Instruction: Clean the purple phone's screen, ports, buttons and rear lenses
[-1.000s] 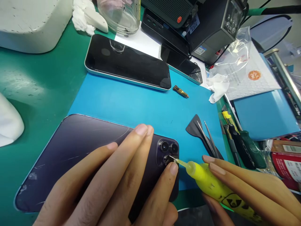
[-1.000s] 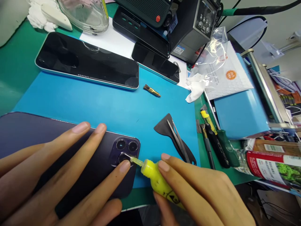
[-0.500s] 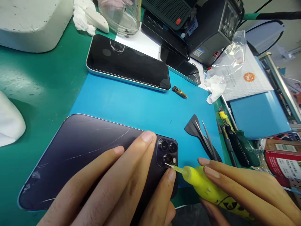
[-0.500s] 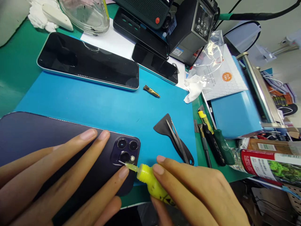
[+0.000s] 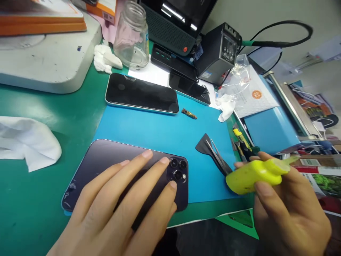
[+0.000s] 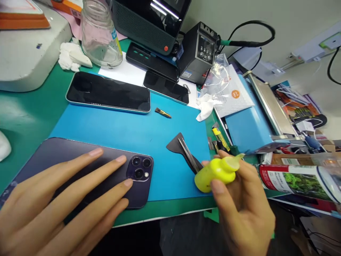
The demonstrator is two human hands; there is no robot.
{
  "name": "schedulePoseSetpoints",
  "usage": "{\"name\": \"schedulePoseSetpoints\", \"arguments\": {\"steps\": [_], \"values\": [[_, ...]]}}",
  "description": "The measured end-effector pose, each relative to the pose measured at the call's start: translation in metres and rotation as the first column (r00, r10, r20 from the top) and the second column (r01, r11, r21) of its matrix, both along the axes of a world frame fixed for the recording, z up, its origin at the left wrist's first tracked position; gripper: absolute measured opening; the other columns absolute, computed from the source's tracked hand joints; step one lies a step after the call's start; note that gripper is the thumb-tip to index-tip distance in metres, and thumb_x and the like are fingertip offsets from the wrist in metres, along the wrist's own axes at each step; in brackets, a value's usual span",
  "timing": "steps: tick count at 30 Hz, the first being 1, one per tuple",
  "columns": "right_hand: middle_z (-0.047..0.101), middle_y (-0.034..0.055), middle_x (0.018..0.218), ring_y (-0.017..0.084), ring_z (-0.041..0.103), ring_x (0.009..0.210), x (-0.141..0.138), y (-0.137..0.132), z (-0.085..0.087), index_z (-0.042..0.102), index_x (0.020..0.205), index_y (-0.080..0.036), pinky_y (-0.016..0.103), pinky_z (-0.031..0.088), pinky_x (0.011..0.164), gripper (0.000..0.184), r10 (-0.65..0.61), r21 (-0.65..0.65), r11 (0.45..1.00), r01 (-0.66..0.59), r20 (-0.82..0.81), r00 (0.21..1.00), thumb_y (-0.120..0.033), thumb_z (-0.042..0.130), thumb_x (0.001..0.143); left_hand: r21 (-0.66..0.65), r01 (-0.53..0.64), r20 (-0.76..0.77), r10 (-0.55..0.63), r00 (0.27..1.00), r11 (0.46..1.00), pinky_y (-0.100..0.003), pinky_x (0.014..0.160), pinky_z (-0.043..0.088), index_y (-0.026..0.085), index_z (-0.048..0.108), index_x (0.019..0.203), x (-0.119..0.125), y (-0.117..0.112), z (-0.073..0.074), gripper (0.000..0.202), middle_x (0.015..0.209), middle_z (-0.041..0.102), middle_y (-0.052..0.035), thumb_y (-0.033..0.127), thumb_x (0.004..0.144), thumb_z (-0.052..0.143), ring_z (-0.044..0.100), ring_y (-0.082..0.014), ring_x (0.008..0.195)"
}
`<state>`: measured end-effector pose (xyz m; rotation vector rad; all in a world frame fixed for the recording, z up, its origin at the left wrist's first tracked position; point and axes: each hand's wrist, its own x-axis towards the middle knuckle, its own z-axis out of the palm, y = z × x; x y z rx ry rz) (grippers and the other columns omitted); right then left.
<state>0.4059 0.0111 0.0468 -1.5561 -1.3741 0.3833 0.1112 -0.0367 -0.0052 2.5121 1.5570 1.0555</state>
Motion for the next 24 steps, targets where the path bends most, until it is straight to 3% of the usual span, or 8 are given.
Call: {"name": "schedulePoseSetpoints", "arguments": {"steps": [4, 6, 8, 11, 16, 20, 24], "values": [[0.081, 0.0060, 0.133, 0.027, 0.083, 0.114, 0.002, 0.025, 0.003, 0.088, 0.123, -0.032, 0.048, 0.075, 0.100, 0.041, 0.014, 0.234, 0.972, 0.007, -0.087, 0.996, -0.033, 0.100, 0.083, 0.025, 0.030, -0.129, -0.026, 0.991, 0.999, -0.050, 0.126, 0.045, 0.035, 0.070, 0.155, -0.007, 0.006, 0.003, 0.043, 0.172, 0.063, -0.0062, 0.028, 0.114, 0.064, 0.056, -0.0351, 0.161], [0.081, 0.0052, 0.130, 0.028, 0.080, 0.120, 0.007, 0.036, 0.008, 0.088, 0.120, -0.033, 0.062, 0.069, 0.114, 0.041, 0.027, 0.314, 0.949, 0.019, -0.142, 0.989, -0.033, 0.101, 0.081, 0.042, 0.024, -0.131, -0.018, 0.991, 0.999, -0.050, 0.121, 0.048, 0.033, 0.070, 0.156, -0.005, 0.007, 0.005, 0.045, 0.169, 0.064, -0.0069, 0.024, 0.112, 0.067, 0.057, -0.0354, 0.159], [0.081, 0.0053, 0.132, 0.029, 0.079, 0.122, 0.014, 0.044, 0.009, 0.087, 0.122, -0.032, 0.068, 0.061, 0.124, 0.047, 0.043, 0.351, 0.936, 0.007, -0.134, 0.990, -0.033, 0.104, 0.078, 0.029, 0.014, -0.103, -0.011, 0.995, 0.999, -0.049, 0.120, 0.049, 0.031, 0.070, 0.156, -0.004, 0.006, 0.007, 0.046, 0.166, 0.066, -0.0075, 0.023, 0.110, 0.071, 0.056, -0.0359, 0.159], [0.082, 0.0086, 0.134, 0.030, 0.081, 0.122, 0.025, 0.054, -0.001, 0.084, 0.128, -0.026, 0.062, 0.059, 0.126, 0.058, 0.031, 0.325, 0.946, -0.017, -0.038, 0.999, -0.027, 0.106, 0.074, -0.044, 0.003, -0.040, -0.005, 0.999, 0.999, -0.048, 0.121, 0.048, 0.031, 0.066, 0.158, -0.004, 0.003, 0.013, 0.050, 0.162, 0.069, -0.0067, 0.019, 0.109, 0.072, 0.054, -0.0340, 0.159], [0.080, 0.0099, 0.130, 0.028, 0.081, 0.122, 0.026, 0.064, -0.022, 0.075, 0.126, -0.023, 0.048, 0.068, 0.113, 0.052, 0.046, 0.257, 0.966, -0.038, -0.025, 0.999, -0.031, 0.099, 0.081, -0.194, 0.014, 0.015, -0.012, 1.000, 0.981, -0.044, 0.112, 0.049, 0.030, 0.061, 0.159, -0.007, 0.011, 0.031, 0.043, 0.148, 0.074, -0.0041, 0.031, 0.116, 0.067, 0.064, -0.0285, 0.139], [0.076, 0.0117, 0.143, 0.028, 0.081, 0.126, 0.022, 0.064, -0.024, 0.069, 0.137, -0.024, 0.044, 0.068, 0.113, 0.059, 0.103, 0.174, 0.980, -0.094, -0.040, 0.994, -0.028, 0.096, 0.085, -0.215, -0.013, -0.002, 0.013, 1.000, 0.977, -0.044, 0.098, 0.049, 0.031, 0.071, 0.140, 0.003, 0.027, 0.046, 0.024, 0.127, 0.074, -0.0022, 0.028, 0.117, 0.065, 0.068, -0.0255, 0.113], [0.071, 0.0148, 0.153, 0.030, 0.079, 0.132, 0.024, 0.059, -0.024, 0.066, 0.143, -0.024, 0.046, 0.069, 0.113, 0.062, 0.119, 0.137, 0.984, -0.112, -0.039, 0.992, -0.029, 0.094, 0.088, -0.251, 0.001, 0.004, 0.000, 1.000, 0.968, -0.043, 0.089, 0.048, 0.030, 0.076, 0.126, 0.014, 0.037, 0.051, 0.013, 0.112, 0.071, -0.0014, 0.027, 0.116, 0.068, 0.065, -0.0246, 0.100]]}}
